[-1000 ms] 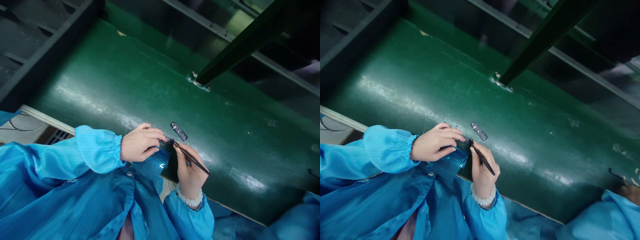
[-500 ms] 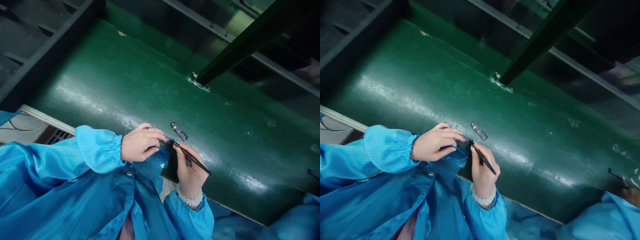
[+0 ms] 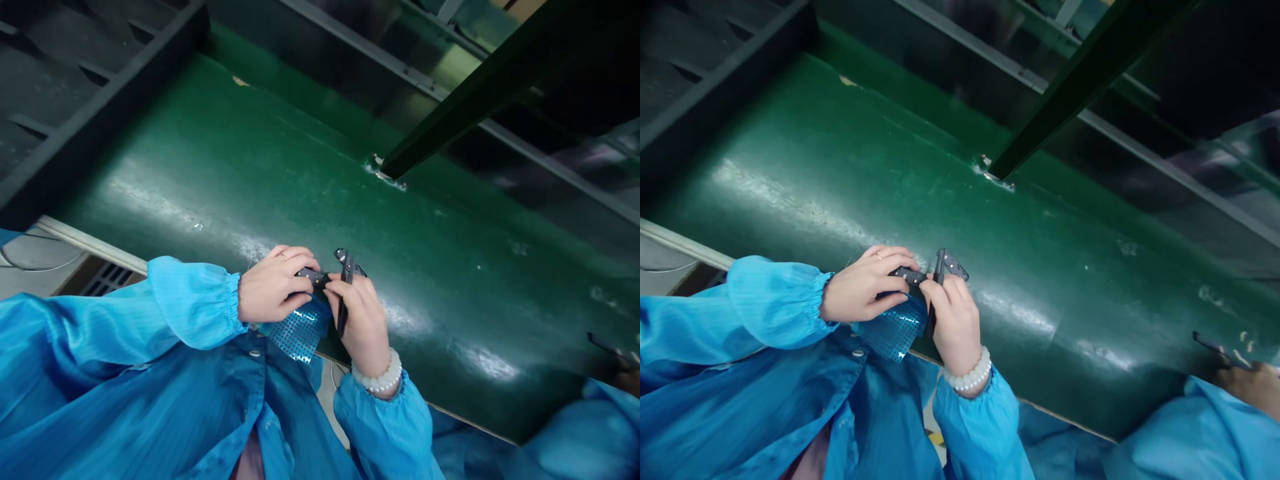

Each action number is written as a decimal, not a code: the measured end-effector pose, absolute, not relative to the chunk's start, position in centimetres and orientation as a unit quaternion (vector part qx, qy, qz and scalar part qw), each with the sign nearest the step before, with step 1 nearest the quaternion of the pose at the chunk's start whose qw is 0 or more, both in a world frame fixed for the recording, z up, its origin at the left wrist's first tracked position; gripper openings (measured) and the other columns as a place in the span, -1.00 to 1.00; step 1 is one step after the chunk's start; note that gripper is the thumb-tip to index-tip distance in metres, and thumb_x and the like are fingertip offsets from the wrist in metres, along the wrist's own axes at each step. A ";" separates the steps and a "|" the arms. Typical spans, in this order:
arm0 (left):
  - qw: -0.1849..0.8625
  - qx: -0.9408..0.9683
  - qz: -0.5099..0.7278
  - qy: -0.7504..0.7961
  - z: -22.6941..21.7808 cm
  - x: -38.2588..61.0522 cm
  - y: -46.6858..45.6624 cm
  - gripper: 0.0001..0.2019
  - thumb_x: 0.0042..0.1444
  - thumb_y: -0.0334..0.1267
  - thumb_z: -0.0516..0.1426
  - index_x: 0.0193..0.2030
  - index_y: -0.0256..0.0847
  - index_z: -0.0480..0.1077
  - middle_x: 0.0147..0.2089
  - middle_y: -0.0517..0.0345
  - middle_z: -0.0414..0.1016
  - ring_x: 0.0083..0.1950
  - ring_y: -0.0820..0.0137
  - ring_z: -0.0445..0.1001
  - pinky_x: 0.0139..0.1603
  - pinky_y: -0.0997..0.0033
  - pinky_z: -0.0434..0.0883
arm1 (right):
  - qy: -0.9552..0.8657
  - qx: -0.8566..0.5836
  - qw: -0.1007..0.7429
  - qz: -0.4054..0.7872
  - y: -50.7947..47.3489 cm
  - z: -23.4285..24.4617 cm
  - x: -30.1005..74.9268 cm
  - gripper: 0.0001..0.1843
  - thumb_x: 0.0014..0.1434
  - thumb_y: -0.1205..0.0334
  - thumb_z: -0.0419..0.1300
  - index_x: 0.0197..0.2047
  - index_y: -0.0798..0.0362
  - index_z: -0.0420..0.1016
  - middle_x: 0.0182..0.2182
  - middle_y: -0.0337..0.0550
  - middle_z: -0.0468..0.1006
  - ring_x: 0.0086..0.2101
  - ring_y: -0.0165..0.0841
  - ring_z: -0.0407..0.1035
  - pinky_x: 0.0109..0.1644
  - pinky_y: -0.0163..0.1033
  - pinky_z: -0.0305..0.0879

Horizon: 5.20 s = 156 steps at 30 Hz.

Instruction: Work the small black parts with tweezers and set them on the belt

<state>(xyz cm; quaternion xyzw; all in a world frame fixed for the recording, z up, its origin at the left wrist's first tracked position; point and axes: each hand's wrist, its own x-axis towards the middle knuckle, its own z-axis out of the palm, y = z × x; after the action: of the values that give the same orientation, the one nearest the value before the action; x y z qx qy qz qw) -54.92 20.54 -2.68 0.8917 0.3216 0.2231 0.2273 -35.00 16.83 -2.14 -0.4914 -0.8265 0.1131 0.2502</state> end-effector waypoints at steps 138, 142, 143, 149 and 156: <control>0.305 0.856 0.258 0.328 -2.0 -55.5 19.3 -0.82 0.18 -0.26 0.06 -0.33 -0.20 0.47 -0.35 0.17 0.48 -0.29 0.44 0.41 -0.20 0.45 0.27 | -0.444 -0.674 0.493 0.326 12.1 -2.0 -36.5 -0.82 0.11 0.14 0.25 -0.28 0.07 0.54 -0.54 -0.23 0.60 -0.50 -0.40 0.51 -0.33 -0.31 0.45; 0.241 0.903 0.235 0.266 -1.6 -56.8 19.7 -0.81 0.20 -0.27 0.04 -0.33 -0.20 0.45 -0.04 0.08 0.48 0.06 0.26 0.36 0.00 0.29 0.23 | -0.411 -0.704 0.480 0.324 12.5 -2.3 -36.6 -0.76 0.08 0.08 0.26 -0.29 0.10 0.54 -0.51 -0.20 0.61 -0.49 -0.38 0.52 -0.33 -0.30 0.45; 0.238 0.909 0.224 0.258 -1.6 -56.9 19.7 -0.81 0.21 -0.28 0.02 -0.33 -0.21 0.44 0.03 0.09 0.46 0.13 0.25 0.32 0.05 0.26 0.20 | -0.416 -0.709 0.472 0.320 12.6 -2.3 -36.7 -0.75 0.08 0.08 0.26 -0.29 0.10 0.54 -0.50 -0.19 0.62 -0.48 -0.37 0.52 -0.32 -0.29 0.46; 0.199 0.919 0.181 0.287 -1.7 -56.7 18.5 -0.81 0.23 -0.29 0.01 -0.31 -0.25 0.42 0.14 0.12 0.42 0.17 0.21 0.31 0.01 0.23 0.26 | -0.446 -0.718 0.447 0.294 12.5 -2.7 -36.9 -0.77 0.09 0.10 0.25 -0.27 0.09 0.53 -0.48 -0.18 0.63 -0.46 -0.35 0.54 -0.32 -0.31 0.47; 0.136 0.918 0.180 0.325 -1.7 -55.6 16.7 -0.78 0.23 -0.31 0.01 -0.31 -0.30 0.46 0.14 0.02 0.41 0.10 0.18 0.35 -0.07 0.21 0.36 | -0.482 -0.704 0.447 0.269 12.1 -3.2 -36.8 -0.81 0.12 0.14 0.23 -0.24 0.08 0.51 -0.41 -0.17 0.62 -0.43 -0.36 0.55 -0.30 -0.31 0.47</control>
<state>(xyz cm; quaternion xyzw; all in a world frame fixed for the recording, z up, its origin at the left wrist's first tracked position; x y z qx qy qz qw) -55.55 16.70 -1.72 0.9182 0.3253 0.1802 0.1363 -36.84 12.13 -3.21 -0.7038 -0.4822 0.2692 0.4469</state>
